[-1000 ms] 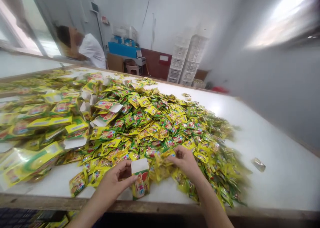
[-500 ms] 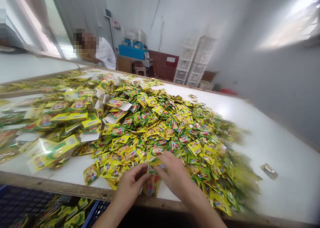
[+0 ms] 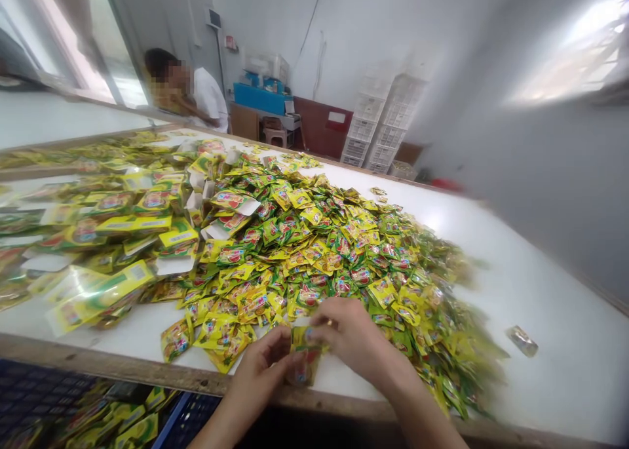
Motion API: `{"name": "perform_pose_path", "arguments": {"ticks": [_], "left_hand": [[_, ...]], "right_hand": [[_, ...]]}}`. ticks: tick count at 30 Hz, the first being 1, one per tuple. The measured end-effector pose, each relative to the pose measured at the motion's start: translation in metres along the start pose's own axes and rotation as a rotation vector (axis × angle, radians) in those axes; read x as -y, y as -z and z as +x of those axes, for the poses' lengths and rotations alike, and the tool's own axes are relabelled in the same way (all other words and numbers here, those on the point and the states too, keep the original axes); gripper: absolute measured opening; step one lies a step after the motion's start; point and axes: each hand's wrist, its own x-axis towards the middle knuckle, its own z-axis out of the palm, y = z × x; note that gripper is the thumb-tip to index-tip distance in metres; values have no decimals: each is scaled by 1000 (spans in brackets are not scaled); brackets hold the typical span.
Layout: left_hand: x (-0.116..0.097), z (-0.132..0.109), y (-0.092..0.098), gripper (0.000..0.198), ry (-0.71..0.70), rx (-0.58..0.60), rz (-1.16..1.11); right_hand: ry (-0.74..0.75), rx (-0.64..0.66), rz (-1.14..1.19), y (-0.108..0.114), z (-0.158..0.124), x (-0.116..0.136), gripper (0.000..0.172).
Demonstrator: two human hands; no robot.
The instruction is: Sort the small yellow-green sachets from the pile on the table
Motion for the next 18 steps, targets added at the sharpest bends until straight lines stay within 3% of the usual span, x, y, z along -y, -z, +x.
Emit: {"name": "perform_pose_path", "arguments": {"ticks": [2, 5, 9, 11, 14, 16, 18], "left_hand": [[2, 1, 0, 19, 4, 2, -23], [1, 2, 1, 25, 11, 42, -9], [0, 1, 1, 26, 12, 57, -42], [1, 0, 1, 27, 11, 57, -29], [3, -1, 2, 31, 8, 58, 0], [0, -2, 3, 31, 12, 51, 18], [-7, -3, 4, 27, 50, 21, 55]], "right_hand": [[70, -43, -81, -10, -2, -5, 13], [140, -8, -98, -19, -11, -8, 19], [107, -73, 13, -25, -24, -7, 9], [84, -92, 46, -28, -27, -6, 20], [81, -63, 62, -33, -28, -6, 19], [71, -122, 126, -35, -31, -9, 22], [-22, -267, 288, -39, -37, -15, 25]]}}
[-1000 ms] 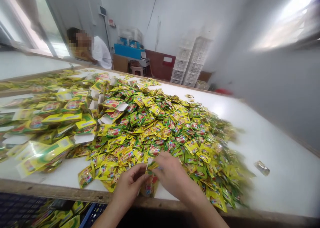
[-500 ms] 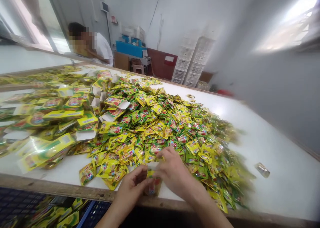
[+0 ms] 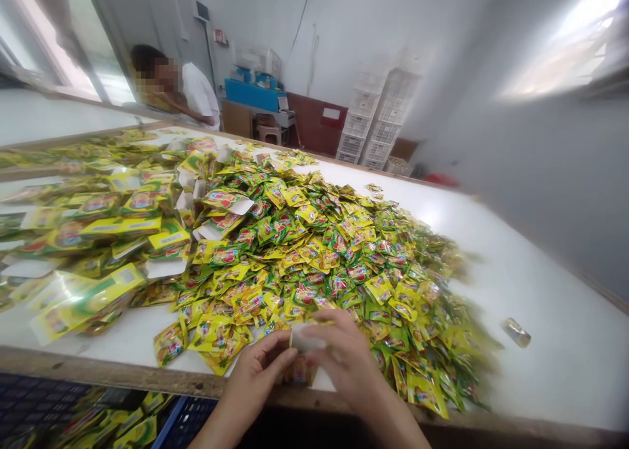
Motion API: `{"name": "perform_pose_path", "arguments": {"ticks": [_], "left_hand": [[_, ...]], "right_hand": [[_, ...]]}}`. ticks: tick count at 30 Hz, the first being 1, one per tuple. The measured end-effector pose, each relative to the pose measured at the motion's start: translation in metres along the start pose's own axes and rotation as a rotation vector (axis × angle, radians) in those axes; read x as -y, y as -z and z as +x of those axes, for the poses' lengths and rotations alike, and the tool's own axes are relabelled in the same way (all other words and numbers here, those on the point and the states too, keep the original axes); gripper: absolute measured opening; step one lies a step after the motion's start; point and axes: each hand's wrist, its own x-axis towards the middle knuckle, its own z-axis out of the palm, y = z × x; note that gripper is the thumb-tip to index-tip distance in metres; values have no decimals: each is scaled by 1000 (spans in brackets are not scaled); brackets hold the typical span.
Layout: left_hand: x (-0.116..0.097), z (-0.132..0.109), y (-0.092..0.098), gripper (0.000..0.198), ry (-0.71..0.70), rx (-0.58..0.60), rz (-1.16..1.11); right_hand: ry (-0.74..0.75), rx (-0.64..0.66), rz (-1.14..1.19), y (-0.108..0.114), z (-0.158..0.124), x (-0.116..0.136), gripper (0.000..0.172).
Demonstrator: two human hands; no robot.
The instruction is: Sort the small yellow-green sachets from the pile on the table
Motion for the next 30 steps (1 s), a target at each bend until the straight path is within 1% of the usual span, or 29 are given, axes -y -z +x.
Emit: {"name": "perform_pose_path", "arguments": {"ticks": [1, 2, 3, 4, 6, 7, 9, 11, 14, 16, 18, 20, 21, 24, 26, 27, 28, 30], "left_hand": [[-5, -1, 0, 27, 29, -19, 16], [-11, -2, -1, 27, 63, -36, 21], [-17, -3, -2, 26, 99, -41, 14], [-23, -4, -4, 24, 135, -33, -3], [-32, -4, -7, 17, 195, 6, -41], [-35, -3, -8, 15, 213, 21, -52], [-34, -1, -9, 17, 190, 2, -55], [-26, 1, -7, 22, 115, -76, -22], [-8, 0, -2, 26, -5, -189, 119], [2, -1, -1, 26, -60, -222, 205], [5, -1, -4, 25, -91, -242, 236], [4, -1, -7, 24, -129, -242, 263], [3, 0, -8, 22, -176, -235, 290], [0, 3, -6, 18, -426, -183, 414], [1, 4, -1, 24, -604, -143, 501], [3, 3, 1, 29, -671, -120, 540], [5, 3, 3, 33, -718, -97, 575], [9, 1, 5, 39, -767, -60, 625]], "right_hand": [[-82, -73, 108, -1, -4, -3, 26], [-176, -107, 227, -3, -9, -7, 27], [-268, -99, 338, -5, -13, -10, 27], [-334, -62, 418, -8, -17, -12, 27], [-375, 5, 465, -13, -20, -13, 22], [-369, -1, 454, -16, -19, -13, 19], [-332, -78, 428, -17, -13, -10, 19], [-292, -118, 447, -15, -6, -8, 19], [-267, -106, 472, -12, 2, -8, 17], [-285, -103, 492, -12, 3, -11, 14], [-302, -104, 506, -13, 2, -14, 16], [-312, -110, 511, -13, 0, -16, 16], [-311, -113, 514, -13, -1, -16, 14], [-275, -122, 518, -12, -2, -16, 12], [-242, -122, 511, -12, -4, -15, 11], [-226, -121, 492, -12, -6, -15, 10], [-205, -122, 460, -11, -8, -14, 9], [-144, -101, 362, -8, -12, -13, 9]]}}
